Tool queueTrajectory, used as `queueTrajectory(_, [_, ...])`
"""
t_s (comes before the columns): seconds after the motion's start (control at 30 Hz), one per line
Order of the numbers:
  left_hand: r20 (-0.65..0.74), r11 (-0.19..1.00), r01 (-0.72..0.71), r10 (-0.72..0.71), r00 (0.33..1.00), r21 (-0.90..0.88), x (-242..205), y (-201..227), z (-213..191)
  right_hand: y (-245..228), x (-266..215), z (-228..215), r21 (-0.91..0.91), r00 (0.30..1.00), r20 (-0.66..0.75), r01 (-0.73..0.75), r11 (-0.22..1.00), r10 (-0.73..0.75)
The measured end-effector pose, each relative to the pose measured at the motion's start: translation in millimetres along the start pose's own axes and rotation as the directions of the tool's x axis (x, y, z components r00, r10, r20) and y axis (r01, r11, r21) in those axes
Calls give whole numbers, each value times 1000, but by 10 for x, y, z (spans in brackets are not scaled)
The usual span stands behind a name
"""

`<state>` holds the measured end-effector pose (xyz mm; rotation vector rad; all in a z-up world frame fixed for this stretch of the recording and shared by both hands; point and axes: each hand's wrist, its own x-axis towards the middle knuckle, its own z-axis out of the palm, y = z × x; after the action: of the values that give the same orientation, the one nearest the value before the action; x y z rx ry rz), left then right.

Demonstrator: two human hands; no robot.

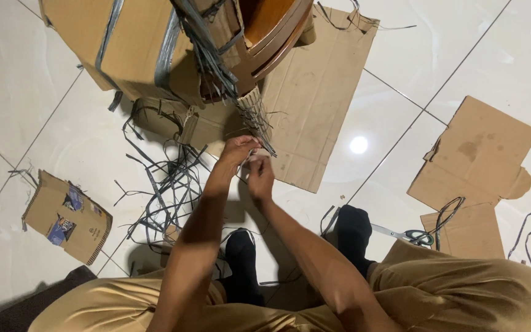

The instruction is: Wrap a wooden chair with cardboard and secure it with plastic ties

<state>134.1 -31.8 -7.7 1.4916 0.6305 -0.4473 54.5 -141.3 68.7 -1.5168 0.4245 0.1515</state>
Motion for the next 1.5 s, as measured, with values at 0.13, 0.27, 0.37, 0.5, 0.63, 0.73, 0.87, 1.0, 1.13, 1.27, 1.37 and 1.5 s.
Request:
queueTrajectory(0.13, [-6,997,-49,49,999,60,52,-78,25,23,230,-68,-16,991,-128,-30,999,27])
queueTrajectory(0.27, [7,998,-26,26,1000,57,-119,69,80,333,609,-145,62,969,-238,-49,997,63])
queueTrajectory(0.37, [-43,999,-37,39,998,36,-124,-18,150,64,394,-186,-53,973,-223,45,998,-56])
queueTrajectory(0.5, [-132,998,-46,51,990,38,-409,183,218,-72,148,-158,-106,976,-187,92,990,-111])
queueTrajectory(0.63, [-149,997,-65,60,987,-35,-796,489,355,-159,175,-142,-88,965,-216,131,987,-147])
queueTrajectory(0.73, [-116,994,-76,67,991,-78,-838,457,351,-162,286,-181,-96,951,-273,126,987,-148])
queueTrajectory(0.87, [-80,988,-90,81,994,-126,-856,485,368,-68,502,-184,-102,949,-286,106,989,-132])
queueTrajectory(1.0, [-100,990,-98,89,991,-97,-851,444,371,132,772,-175,-48,960,-271,58,997,-68])
queueTrajectory(1.13, [-193,989,-97,73,978,-113,-726,302,430,316,898,-180,102,979,-201,-1,995,21])
queueTrajectory(1.27, [-347,993,-21,-21,938,-117,-324,-49,450,945,1121,-166,224,970,-123,-177,958,208])
queueTrajectory(1.37, [-401,980,34,-111,909,-195,-212,-39,474,1239,1176,-125,309,955,58,-294,905,291])
queueTrajectory(1.5, [-453,982,70,-144,880,-177,-14,-120,514,1163,1165,-120,309,961,46,-274,911,274])
